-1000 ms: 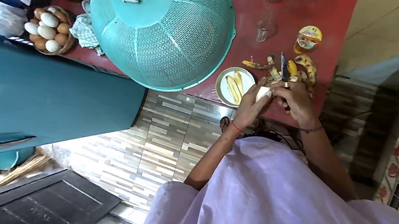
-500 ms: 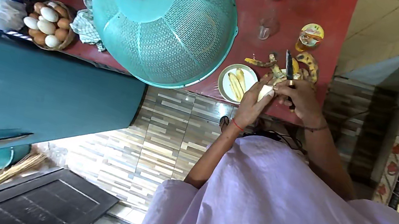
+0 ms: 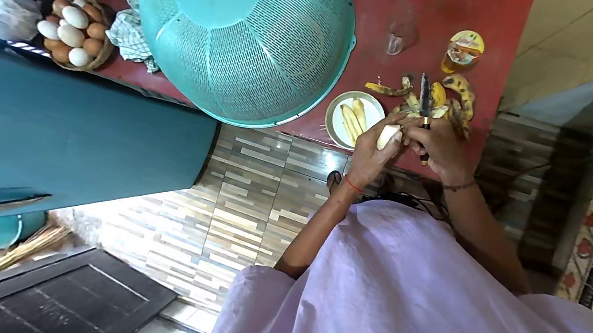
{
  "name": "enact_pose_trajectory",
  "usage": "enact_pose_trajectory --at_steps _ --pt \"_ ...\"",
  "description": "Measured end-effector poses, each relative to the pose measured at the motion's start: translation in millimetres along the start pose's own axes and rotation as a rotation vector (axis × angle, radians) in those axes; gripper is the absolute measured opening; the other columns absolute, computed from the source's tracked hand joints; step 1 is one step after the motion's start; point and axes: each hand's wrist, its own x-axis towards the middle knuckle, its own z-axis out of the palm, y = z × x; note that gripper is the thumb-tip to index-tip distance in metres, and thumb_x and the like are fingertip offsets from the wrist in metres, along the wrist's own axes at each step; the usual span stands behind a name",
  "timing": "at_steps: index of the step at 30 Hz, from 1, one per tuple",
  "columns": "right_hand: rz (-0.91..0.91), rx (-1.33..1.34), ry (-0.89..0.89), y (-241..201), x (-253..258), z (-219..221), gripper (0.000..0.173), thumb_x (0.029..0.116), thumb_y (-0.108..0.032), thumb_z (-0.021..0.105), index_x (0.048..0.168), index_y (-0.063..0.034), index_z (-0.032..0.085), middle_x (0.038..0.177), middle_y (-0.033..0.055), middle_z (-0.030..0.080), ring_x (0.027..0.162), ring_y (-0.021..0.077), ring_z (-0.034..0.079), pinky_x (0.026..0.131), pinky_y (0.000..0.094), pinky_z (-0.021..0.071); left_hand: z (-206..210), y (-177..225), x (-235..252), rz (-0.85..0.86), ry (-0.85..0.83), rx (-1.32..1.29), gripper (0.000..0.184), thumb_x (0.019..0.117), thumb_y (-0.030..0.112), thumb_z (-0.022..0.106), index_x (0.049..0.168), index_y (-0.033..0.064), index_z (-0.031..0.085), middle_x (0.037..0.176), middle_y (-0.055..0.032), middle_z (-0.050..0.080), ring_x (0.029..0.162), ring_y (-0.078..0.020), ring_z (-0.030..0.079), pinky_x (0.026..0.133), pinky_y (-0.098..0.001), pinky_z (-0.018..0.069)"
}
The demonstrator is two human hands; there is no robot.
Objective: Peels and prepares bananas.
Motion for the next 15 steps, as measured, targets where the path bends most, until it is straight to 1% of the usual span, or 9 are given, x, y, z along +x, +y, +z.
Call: enact_pose_trajectory --at_steps 1,2,4,5,7,10,12,13,15 --pt "0.018 0.05 -0.001 0.8 -0.2 -0.5 0.008 0.0958 -0.007 0.06 0.093 -0.0032 0.067 0.065 -0.003 0.061 0.046 0.0012 0.045 0.043 0.0168 0.0389 -3.3 17.3 -6.2 -0.082 -0.02 -0.017 0.042 0.1061 0.021 0.046 0.145 0.0084 0.054 0.118 -0.0122 0.067 0.083 -0.0136 0.063 0.072 -0.03 0.0536" --pt "0.032 0.105 0.009 -0.5 -0.8 -1.3 0.008 0.0962 -0.007 0.06 0.094 -0.0041 0.066 0.066 -0.0033 0.061 0.046 0.0008 0.045 0.042 0.0161 0.0394 -6.0 25.6 -6.9 -0.136 -0.036 -0.053 0.042 0.109 0.021 0.039 0.148 0.011 0.05 0.128 -0.0113 0.065 0.094 -0.0147 0.065 0.082 -0.0321 0.0548" --pt "0.011 0.182 0.037 -3.8 -2.7 -3.1 0.007 0.0957 -0.006 0.059 0.095 -0.0046 0.066 0.068 -0.0033 0.062 0.046 0.0 0.047 0.042 0.0149 0.041 -1.0 4.9 6.6 -0.145 0.027 -0.238 0.042 0.1091 0.019 0.032 0.141 0.0034 0.055 0.129 -0.0119 0.064 0.104 -0.0152 0.066 0.09 -0.0342 0.0565" --pt "-0.012 0.188 0.051 -5.5 -3.9 -3.1 0.007 0.0957 -0.006 0.06 0.095 -0.0039 0.066 0.067 -0.0031 0.063 0.046 0.0001 0.049 0.042 0.0149 0.0424 3.0 -4.2 11.6 -0.182 0.065 -0.341 0.043 0.1085 0.021 0.031 0.137 0.0017 0.057 0.125 -0.0111 0.065 0.104 -0.0153 0.066 0.089 -0.0351 0.0573" --pt "-0.064 0.157 0.072 -6.8 -5.7 -1.4 0.007 0.0959 -0.005 0.06 0.095 -0.0026 0.067 0.066 -0.0029 0.063 0.047 0.001 0.05 0.044 0.0161 0.0441 6.5 2.1 7.7 -0.355 0.107 -0.466 0.042 0.1111 0.031 0.031 0.135 0.0097 0.058 0.117 -0.0057 0.067 0.098 -0.0135 0.067 0.086 -0.0342 0.0579" --pt "-0.134 0.145 0.124 -6.8 -9.1 1.0 0.006 0.094 -0.003 0.062 0.094 -0.0019 0.068 0.066 -0.0022 0.064 0.048 0.0025 0.052 0.046 0.0183 0.0463 -1.0 -12.2 -10.2 -0.409 0.065 -0.574 0.044 0.1101 0.045 0.034 0.135 0.0169 0.058 0.114 -0.0073 0.068 0.094 -0.0178 0.069 0.08 -0.0372 0.0595" --pt "-0.183 0.155 0.153 -8.9 -15.0 1.3 0.007 0.0935 -0.002 0.062 0.095 -0.0026 0.069 0.069 -0.002 0.066 0.048 0.0026 0.053 0.046 0.0177 0.0464 -3.4 14.8 -12.0 -0.561 0.153 -0.627 0.044 0.1098 0.045 0.033 0.136 0.0181 0.057 0.112 -0.0055 0.07 0.093 -0.0161 0.068 0.081 -0.0335 0.0568" --pt "-0.211 0.143 0.158 -10.6 -21.0 0.3 0.009 0.0944 -0.003 0.061 0.097 -0.004 0.069 0.07 -0.0021 0.067 0.048 0.002 0.052 0.044 0.0169 0.0454 -3.1 22.9 -5.7 -0.618 0.209 -0.687 0.042 0.1105 0.04 0.03 0.137 0.0169 0.053 0.111 -0.0045 0.07 0.095 -0.0146 0.067 0.084 -0.0315 0.0556" --pt "-0.24 0.115 0.153 -19.3 -37.7 -4.1 0.01 0.097 -0.008 0.061 0.103 -0.0067 0.068 0.072 -0.0017 0.066 0.045 0.0021 0.048 0.04 0.0168 0.0411 -5.6 7.1 9.6 -0.614 0.324 -0.862 0.037 0.11 0.033 0.029 0.133 0.014 0.051 0.104 -0.0051 0.069 0.09 -0.0154 0.069 0.082 -0.0318 0.0576"
